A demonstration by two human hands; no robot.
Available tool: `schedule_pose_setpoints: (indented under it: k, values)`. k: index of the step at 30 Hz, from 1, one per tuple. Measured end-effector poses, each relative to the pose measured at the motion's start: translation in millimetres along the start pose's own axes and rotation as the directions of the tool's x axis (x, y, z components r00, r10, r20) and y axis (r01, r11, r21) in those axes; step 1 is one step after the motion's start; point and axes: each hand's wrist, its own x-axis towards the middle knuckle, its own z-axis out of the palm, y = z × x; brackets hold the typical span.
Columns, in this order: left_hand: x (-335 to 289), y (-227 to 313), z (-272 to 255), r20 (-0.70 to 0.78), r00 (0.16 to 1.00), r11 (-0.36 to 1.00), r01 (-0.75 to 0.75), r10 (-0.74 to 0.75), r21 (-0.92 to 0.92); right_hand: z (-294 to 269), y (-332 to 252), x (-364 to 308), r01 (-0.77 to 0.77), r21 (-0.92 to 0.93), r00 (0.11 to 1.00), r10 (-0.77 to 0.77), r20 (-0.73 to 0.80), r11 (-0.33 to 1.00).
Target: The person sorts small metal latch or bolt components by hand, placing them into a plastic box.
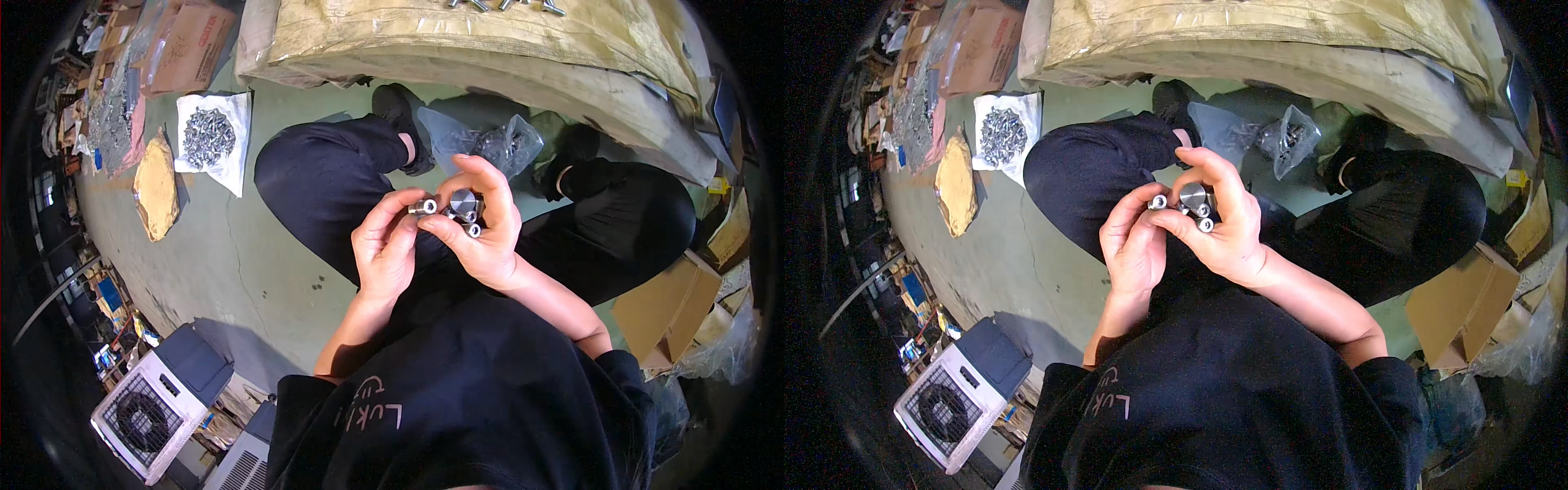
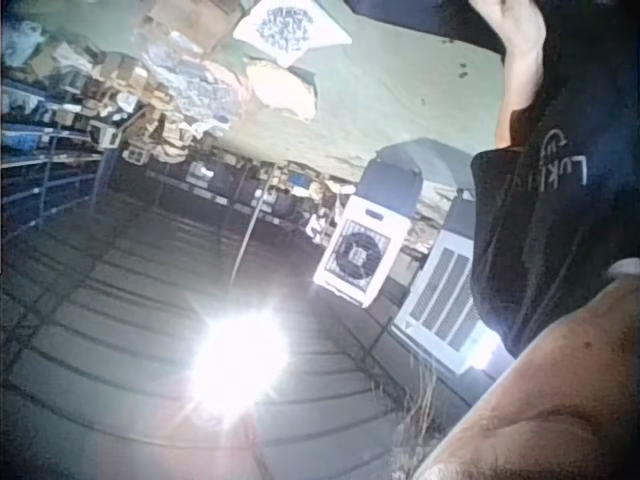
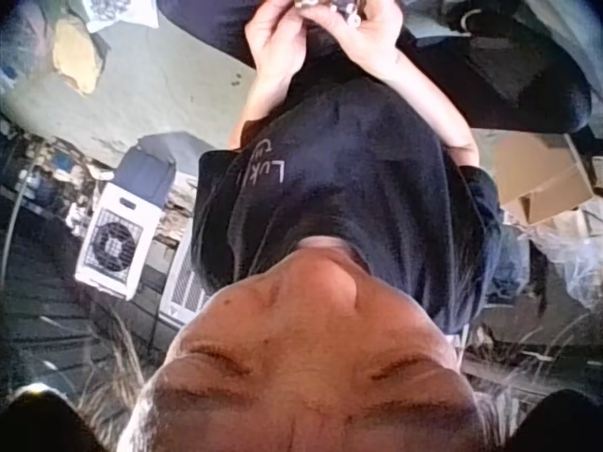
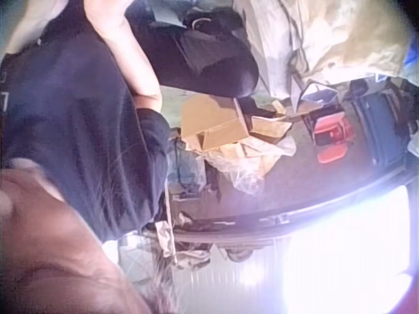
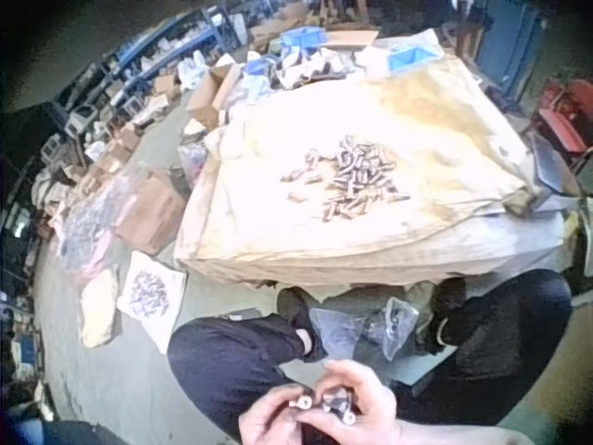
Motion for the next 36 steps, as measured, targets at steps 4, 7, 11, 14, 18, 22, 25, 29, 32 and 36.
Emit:
schedule_pose_setpoints:
  k: [4,7,11,14,18,22,25,29,32,36]
  values:
    - [2.6,-5.4,6.3,0.058,0.996,0.998,-0.063,0.063,-0.003,0.0,5.7,1.5,0.214,-0.107,0.976,-0.217,-0.016,0.971]
    - [2.3,-9.1,9.4,0.051,0.995,0.995,-0.092,0.09,0.041,-0.1,10.3,0.2,0.224,-0.088,0.973,-0.228,-0.043,0.971]
    - [4.2,-12.6,9.0,0.091,0.977,0.951,-0.208,0.192,0.229,-3.0,12.1,-2.3,0.19,-0.071,0.98,-0.194,-0.052,0.979]
    - [4.4,-10.3,11.0,0.136,0.95,0.865,-0.313,0.281,0.393,-3.3,11.8,-4.3,0.143,-0.051,0.987,-0.146,-0.059,0.988]
    - [3.4,-10.8,12.5,0.123,0.938,0.817,-0.343,0.323,0.463,-1.2,5.9,-3.4,0.102,-0.018,0.993,-0.103,-0.053,0.995]
    - [0.1,-13.8,10.2,0.131,0.954,0.859,-0.299,0.269,0.416,0.7,5.7,-4.3,0.05,0.009,0.997,-0.049,-0.066,0.999]
    - [-0.7,-12.9,12.6,0.127,0.959,0.851,-0.283,0.254,0.443,0.5,4.6,-3.6,0.001,0.031,0.997,0.001,-0.074,1.0]
    - [0.5,-11.2,17.5,0.103,0.97,0.869,-0.241,0.218,0.432,-0.1,3.5,2.1,-0.361,0.443,0.9,0.43,-0.063,0.821]
    - [5.3,-15.1,13.7,0.079,0.99,0.955,-0.131,0.114,0.265,-3.5,8.3,10.0,-0.444,0.812,0.731,0.677,0.083,0.379]
    - [6.4,-13.5,17.4,0.104,0.981,0.946,-0.184,0.161,0.267,-6.0,6.8,8.5,-0.483,0.83,0.675,0.723,0.148,0.28]
